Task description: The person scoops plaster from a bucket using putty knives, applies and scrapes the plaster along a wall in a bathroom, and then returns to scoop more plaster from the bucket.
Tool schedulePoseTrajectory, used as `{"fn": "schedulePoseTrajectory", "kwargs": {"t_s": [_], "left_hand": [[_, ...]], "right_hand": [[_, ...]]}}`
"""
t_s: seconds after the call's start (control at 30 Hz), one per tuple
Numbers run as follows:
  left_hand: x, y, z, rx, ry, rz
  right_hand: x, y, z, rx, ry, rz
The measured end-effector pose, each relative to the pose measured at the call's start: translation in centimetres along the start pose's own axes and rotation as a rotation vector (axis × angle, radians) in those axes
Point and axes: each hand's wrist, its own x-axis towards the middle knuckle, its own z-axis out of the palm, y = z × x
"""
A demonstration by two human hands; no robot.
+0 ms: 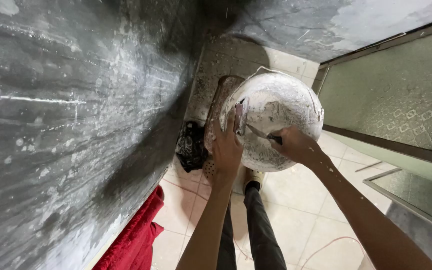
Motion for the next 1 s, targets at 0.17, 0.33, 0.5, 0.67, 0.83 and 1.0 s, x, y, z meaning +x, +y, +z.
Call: {"fn": "schedulePoseTrajectory", "kwargs": {"t_s": [0.17,0.33,0.5,0.67,0.83,1.0], "left_hand": [[0.1,1.1,-1.1,-0.002,-0.075,-0.078],[0.1,0.9,-1.0,-0.012,-0.014,-0.018],[0.2,0.9,-1.3,-0.022,-0.111,-0.08],[0.2,1.2,-1.7,-0.04,-0.124,-0.08],[0.2,1.6,-1.8,0.094,-0.012,0.087],[0.7,2.1,-1.6,0.184,-0.02,0.099]], "right_hand": [[0.4,3.2,2.6,0.009,0.076,-0.267],[-1.2,3.6,2.2,0.09,0.093,-0.282],[-2.2,4.7,0.6,0.14,-0.032,-0.144],[-3.3,5.9,1.0,0.534,-0.104,-0.063],[-4.2,6.6,2.1,0.678,-0.009,0.015],[-4.3,5.0,1.2,0.407,0.298,-0.043]]}}
